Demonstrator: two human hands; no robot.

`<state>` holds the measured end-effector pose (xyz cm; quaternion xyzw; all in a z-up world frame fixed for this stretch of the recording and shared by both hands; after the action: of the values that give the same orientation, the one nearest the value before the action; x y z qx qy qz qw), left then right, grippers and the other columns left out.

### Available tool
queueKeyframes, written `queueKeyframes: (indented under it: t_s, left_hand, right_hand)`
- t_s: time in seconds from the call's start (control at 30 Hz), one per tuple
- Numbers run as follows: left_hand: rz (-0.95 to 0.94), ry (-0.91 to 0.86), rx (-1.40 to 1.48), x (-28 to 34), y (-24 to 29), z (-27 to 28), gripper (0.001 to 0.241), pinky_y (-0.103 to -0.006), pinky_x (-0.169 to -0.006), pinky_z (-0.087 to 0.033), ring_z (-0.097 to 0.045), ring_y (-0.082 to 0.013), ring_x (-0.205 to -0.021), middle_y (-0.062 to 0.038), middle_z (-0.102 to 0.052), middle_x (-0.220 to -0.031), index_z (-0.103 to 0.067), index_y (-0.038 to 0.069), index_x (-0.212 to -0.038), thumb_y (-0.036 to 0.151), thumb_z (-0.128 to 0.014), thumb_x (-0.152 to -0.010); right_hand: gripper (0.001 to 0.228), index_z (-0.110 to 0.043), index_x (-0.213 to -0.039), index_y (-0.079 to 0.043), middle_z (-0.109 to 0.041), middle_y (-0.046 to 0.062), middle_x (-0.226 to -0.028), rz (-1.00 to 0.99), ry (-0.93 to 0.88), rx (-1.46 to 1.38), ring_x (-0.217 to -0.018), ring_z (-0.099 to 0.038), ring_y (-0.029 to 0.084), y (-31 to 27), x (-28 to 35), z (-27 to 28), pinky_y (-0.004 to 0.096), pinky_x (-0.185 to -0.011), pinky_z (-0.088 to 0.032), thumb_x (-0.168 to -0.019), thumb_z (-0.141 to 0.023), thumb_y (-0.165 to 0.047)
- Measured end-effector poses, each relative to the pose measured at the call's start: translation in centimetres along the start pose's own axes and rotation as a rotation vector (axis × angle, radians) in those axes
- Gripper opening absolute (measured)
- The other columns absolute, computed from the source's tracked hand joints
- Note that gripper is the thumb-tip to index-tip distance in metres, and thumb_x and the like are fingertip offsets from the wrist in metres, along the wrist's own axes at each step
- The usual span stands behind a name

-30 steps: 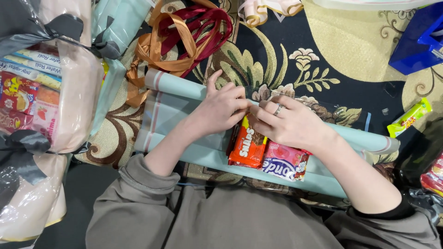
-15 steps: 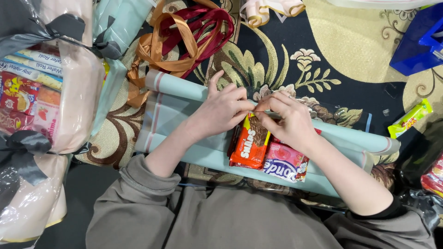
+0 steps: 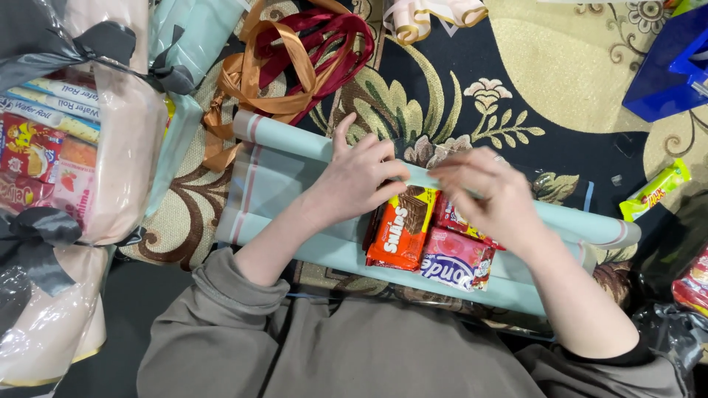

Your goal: Wrapping snack packages in decorative blue paper to create a gift arrangement

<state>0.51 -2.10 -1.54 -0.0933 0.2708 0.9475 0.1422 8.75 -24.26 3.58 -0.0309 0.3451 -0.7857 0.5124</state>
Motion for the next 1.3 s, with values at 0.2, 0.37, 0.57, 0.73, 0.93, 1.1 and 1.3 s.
queueKeyframes:
  t_s: [0.2,0.37,0.57,0.73,0.93,1.1,1.3]
  left_hand:
    - [-0.005,-0.04,0.021,-0.7,1.2,0.7,0.005,-0.0775,-0.111,-0.006,-0.064,-0.0227,-0.104,-0.004,-0.068,-0.104,-0.07,0.02,-0.093,0.024,-0.068,-0.094]
    - [-0.016,-0.131,0.058,-2.2,1.3,-0.5,0.018,-0.07,-0.114,-0.013,-0.067,-0.0224,-0.095,-0.006,-0.069,-0.093,-0.067,0.017,-0.098,0.034,-0.06,-0.099]
    - [-0.04,-0.469,0.129,-6.0,1.9,-2.4,0.066,-0.0531,-0.096,-0.045,-0.061,-0.0292,-0.105,-0.015,-0.063,-0.104,-0.069,0.006,-0.116,0.065,-0.046,-0.096]
    - [-0.001,-0.672,0.118,-7.3,2.4,-2.9,0.085,-0.0532,-0.095,-0.047,-0.054,-0.0356,-0.118,-0.022,-0.059,-0.12,-0.069,0.003,-0.119,0.078,-0.046,-0.088]
    - [-0.034,-0.653,0.124,-7.9,3.3,-1.3,0.084,-0.051,-0.092,-0.049,-0.061,-0.0393,-0.113,-0.028,-0.06,-0.114,-0.06,0.0,-0.125,0.076,-0.042,-0.092]
    - [-0.113,-0.548,0.078,-8.1,3.0,-1.7,0.085,-0.0536,-0.094,-0.05,-0.063,-0.0409,-0.112,-0.028,-0.061,-0.116,-0.059,-0.001,-0.129,0.075,-0.044,-0.094]
    - [0.003,-0.73,0.315,-9.2,3.5,0.7,0.093,-0.054,-0.1,-0.045,-0.064,-0.0411,-0.115,-0.029,-0.061,-0.125,-0.047,0.0,-0.141,0.068,-0.071,-0.082]
  right_hand:
    - [0.027,-0.07,-0.122,-0.002,-0.071,0.021,-0.111,-0.435,-0.238,0.295,-0.106,-0.068,0.042,5.6,0.5,2.8,0.054,-0.084,-0.056,-0.099,-0.071,-0.016]
    - [0.043,-0.066,-0.128,-0.008,-0.069,0.018,-0.114,-0.551,-0.415,0.317,-0.113,-0.067,0.04,7.2,0.4,1.5,0.053,-0.093,-0.055,-0.09,-0.078,-0.024]
    - [0.023,-0.073,-0.108,-0.009,-0.07,0.014,-0.103,-0.608,-0.493,0.206,-0.11,-0.068,0.037,6.6,-0.7,1.0,0.051,-0.091,-0.055,-0.092,-0.077,-0.024]
    - [0.022,-0.074,-0.114,-0.01,-0.077,0.015,-0.103,-0.716,-0.489,-0.006,-0.106,-0.072,0.037,6.1,-0.6,0.7,0.051,-0.09,-0.056,-0.095,-0.073,-0.021]
    - [0.014,-0.079,-0.106,-0.009,-0.078,0.016,-0.096,-0.677,-0.278,-0.083,-0.095,-0.074,0.036,5.6,-1.1,1.9,0.046,-0.083,-0.057,-0.093,-0.077,-0.013]
    - [0.011,-0.079,-0.103,-0.011,-0.078,0.012,-0.09,-0.579,-0.228,-0.024,-0.088,-0.075,0.033,5.8,-2.0,2.8,0.046,-0.077,-0.057,-0.092,-0.08,-0.013]
    - [0.012,-0.079,-0.104,-0.011,-0.078,0.009,-0.09,-0.611,-0.239,-0.052,-0.088,-0.074,0.03,6.6,-1.9,2.0,0.042,-0.08,-0.056,-0.092,-0.081,-0.013]
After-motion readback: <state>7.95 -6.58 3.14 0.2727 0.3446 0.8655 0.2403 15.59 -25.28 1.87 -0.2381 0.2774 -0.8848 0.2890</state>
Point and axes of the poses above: each hand's wrist, its own x-axis away from the middle knuckle, its own z-axis out of the back of the hand, y = z × x, the point moved 1 cm from there along -x, towards the middle knuckle
